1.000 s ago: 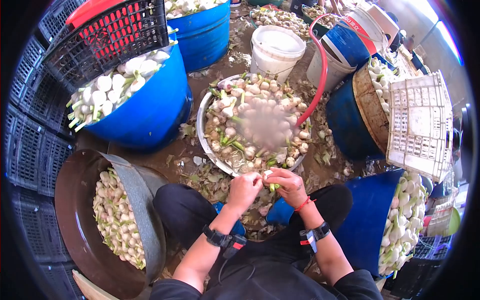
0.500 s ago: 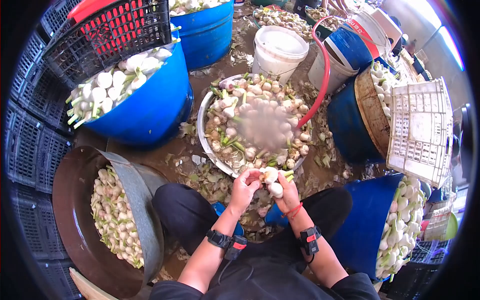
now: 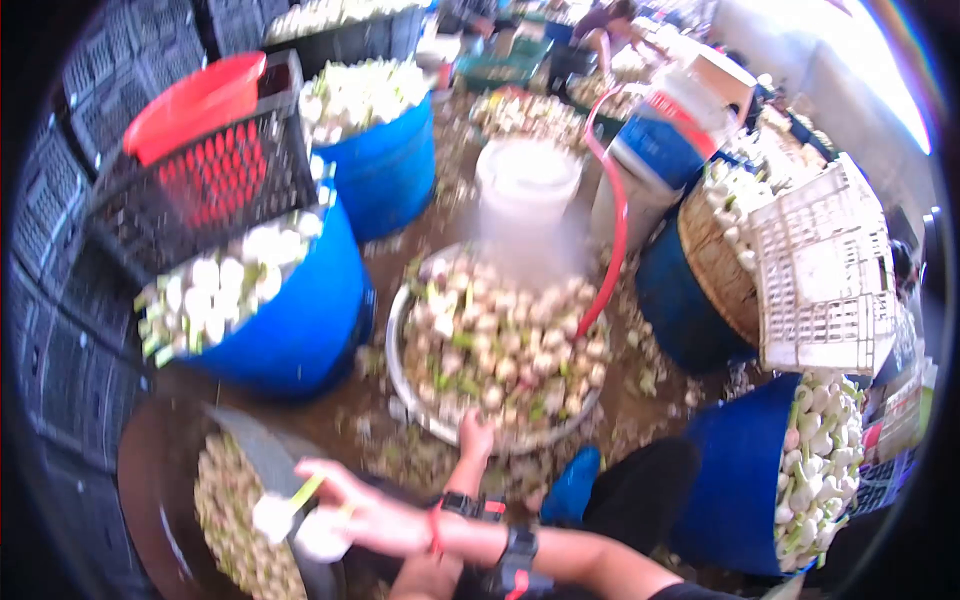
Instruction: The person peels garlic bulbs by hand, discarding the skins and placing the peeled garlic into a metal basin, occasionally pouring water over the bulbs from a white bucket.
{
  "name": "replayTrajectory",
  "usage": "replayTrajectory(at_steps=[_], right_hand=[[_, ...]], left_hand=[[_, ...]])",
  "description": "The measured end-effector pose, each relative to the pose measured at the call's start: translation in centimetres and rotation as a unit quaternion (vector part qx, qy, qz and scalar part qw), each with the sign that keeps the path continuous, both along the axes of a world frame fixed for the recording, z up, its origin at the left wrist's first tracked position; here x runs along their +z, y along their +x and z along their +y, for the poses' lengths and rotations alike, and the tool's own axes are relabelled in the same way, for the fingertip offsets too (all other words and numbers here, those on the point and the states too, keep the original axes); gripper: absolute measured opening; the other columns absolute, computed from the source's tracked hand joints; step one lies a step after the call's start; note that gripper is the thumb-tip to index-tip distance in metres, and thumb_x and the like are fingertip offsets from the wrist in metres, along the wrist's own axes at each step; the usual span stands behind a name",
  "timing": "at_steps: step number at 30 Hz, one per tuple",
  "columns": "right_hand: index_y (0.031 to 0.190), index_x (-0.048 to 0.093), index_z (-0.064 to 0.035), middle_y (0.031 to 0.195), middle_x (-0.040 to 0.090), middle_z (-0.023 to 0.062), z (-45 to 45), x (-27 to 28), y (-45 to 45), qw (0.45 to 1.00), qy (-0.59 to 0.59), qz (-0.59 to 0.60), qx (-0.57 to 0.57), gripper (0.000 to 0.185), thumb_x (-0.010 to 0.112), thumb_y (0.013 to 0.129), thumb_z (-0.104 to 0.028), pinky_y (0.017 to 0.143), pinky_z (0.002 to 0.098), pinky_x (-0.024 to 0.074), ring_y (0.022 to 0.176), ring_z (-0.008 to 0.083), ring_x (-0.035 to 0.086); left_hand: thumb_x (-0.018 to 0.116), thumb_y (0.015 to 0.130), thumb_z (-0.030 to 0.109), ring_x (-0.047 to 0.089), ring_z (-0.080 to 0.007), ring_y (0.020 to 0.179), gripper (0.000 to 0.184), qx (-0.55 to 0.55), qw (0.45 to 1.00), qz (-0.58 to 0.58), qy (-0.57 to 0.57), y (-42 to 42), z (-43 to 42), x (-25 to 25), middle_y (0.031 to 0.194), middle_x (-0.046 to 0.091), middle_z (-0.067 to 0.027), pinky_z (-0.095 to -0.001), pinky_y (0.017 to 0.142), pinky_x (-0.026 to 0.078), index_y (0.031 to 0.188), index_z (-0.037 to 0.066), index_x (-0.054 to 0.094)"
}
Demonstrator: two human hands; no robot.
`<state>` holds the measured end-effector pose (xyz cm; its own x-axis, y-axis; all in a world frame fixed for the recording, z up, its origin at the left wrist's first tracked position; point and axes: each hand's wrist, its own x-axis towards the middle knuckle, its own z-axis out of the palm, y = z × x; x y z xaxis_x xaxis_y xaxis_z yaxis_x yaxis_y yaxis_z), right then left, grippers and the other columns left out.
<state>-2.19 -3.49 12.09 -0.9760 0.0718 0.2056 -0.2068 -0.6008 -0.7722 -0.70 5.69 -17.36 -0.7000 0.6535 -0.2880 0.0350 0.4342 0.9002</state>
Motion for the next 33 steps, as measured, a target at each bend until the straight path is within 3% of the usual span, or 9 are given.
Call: replayTrajectory(at_steps=[3, 5, 14, 19, 20, 22, 24, 27, 33], right_hand=[[0.136, 0.018, -0.0084, 0.134, 0.027, 0.0122, 2.0, 1.7, 0.3, 0.991, 0.089, -0.045, -0.089, 0.063, 0.054, 0.087, -0.027, 0.1, 0.038, 0.0283, 0.126, 0.023, 0.027], [0.136, 0.019, -0.008, 0.13, 0.032, 0.0141, 5.4, -2.1, 1.8, 0.969, 0.119, -0.15, -0.154, 0.063, 0.054, 0.087, -0.027, 0.098, 0.0371, 0.0327, 0.123, 0.0233, 0.032], [0.12, 0.042, -0.0044, 0.11, 0.045, 0.0126, 14.0, -14.6, 14.6, 0.761, 0.306, -0.435, -0.371, 0.049, 0.063, 0.079, -0.021, 0.08, 0.0303, 0.0455, 0.092, 0.0189, 0.054], [0.129, 0.031, -0.0061, 0.122, 0.041, 0.0133, 14.9, -20.7, 15.4, 0.658, 0.528, -0.342, -0.414, 0.066, 0.067, 0.076, -0.019, 0.079, 0.0295, 0.0468, 0.099, 0.021, 0.053], [0.129, 0.031, -0.0061, 0.122, 0.041, 0.0133, 14.7, -20.7, 15.2, 0.662, 0.523, -0.34, -0.416, 0.066, 0.067, 0.076, -0.019, 0.079, 0.0295, 0.0468, 0.099, 0.021, 0.053], [0.129, 0.028, -0.0056, 0.121, 0.042, 0.0127, 15.2, -18.4, 14.8, 0.894, 0.069, -0.28, -0.344, 0.075, 0.072, 0.07, -0.015, 0.081, 0.0307, 0.0469, 0.102, 0.0202, 0.052], [0.127, 0.029, -0.0051, 0.117, 0.044, 0.0115, 15.0, -16.7, 15.1, 0.893, 0.091, -0.296, -0.328, 0.074, 0.074, 0.068, -0.011, 0.082, 0.0321, 0.0474, 0.1, 0.0183, 0.052], [0.117, 0.04, -0.0058, 0.109, 0.047, 0.0133, 13.3, -11.8, 15.2, 0.741, 0.493, -0.263, -0.373, 0.059, 0.072, 0.068, -0.01, 0.083, 0.0333, 0.0445, 0.1, 0.0262, 0.052], [0.114, 0.044, -0.0082, 0.111, 0.043, 0.0159, 11.1, -12.0, 15.8, 0.675, 0.562, -0.298, -0.374, 0.053, 0.071, 0.069, -0.015, 0.079, 0.0394, 0.0437, 0.095, 0.0346, 0.049]], left_hand=[[0.059, 0.077, 0.012, 0.054, -0.0149, 0.072, 0.026, 0.159, 0.95, -0.263, 0.047, -3.1, 5.3, -3.6, 0.087, 0.054, -0.0057, -0.0272, 0.058, 0.046, 0.101, 0.003, 0.051], [0.062, 0.076, 0.017, 0.054, -0.025, 0.088, 0.036, 0.155, 0.959, -0.235, 0.031, -2.5, 7.0, -4.0, 0.098, 0.057, -0.0146, -0.0371, 0.077, 0.043, 0.104, -0.002, 0.051], [0.066, 0.072, 0.029, 0.056, -0.038, 0.087, 0.037, 0.057, 0.972, 0.174, -0.144, -2.2, 4.6, -1.1, 0.091, 0.059, -0.0236, -0.0442, 0.078, 0.042, 0.086, -0.004, 0.061], [0.063, 0.079, 0.027, 0.055, -0.0136, 0.06, 0.025, -0.047, 0.958, -0.278, 0.05, -5.2, 3.6, 2.0, 0.072, 0.06, -0.0025, -0.0253, 0.056, 0.044, 0.081, 0.002, 0.061], [0.062, 0.081, 0.026, 0.054, -0.0087, 0.06, 0.022, -0.092, 0.925, -0.358, 0.087, -4.3, 2.5, 7.0, 0.072, 0.059, 0.0006, -0.0213, 0.055, 0.043, 0.082, 0.004, 0.06], [0.062, 0.082, 0.02, 0.056, -0.0101, 0.063, 0.02, -0.098, 0.908, -0.39, 0.119, -2.8, 0.8, 10.2, 0.077, 0.06, -0.0017, -0.0226, 0.058, 0.045, 0.089, 0.001, 0.059], [0.062, 0.08, 0.011, 0.057, -0.0108, 0.066, 0.019, -0.029, 0.892, -0.406, 0.196, -1.2, -0.4, 13.4, 0.08, 0.06, -0.0038, -0.0228, 0.061, 0.046, 0.092, -0.002, 0.056], [0.058, 0.077, 0.002, 0.057, -0.0112, 0.067, 0.02, -0.059, 0.918, -0.344, 0.186, -0.9, -1.7, 13.8, 0.08, 0.06, -0.0052, -0.0223, 0.062, 0.047, 0.095, -0.004, 0.053], [0.053, 0.075, -0.003, 0.058, -0.0128, 0.061, 0.021, -0.054, 0.95, -0.268, 0.152, 0.1, -2.0, 13.0, 0.08, 0.06, -0.0061, -0.0247, 0.057, 0.049, 0.095, -0.003, 0.054]])
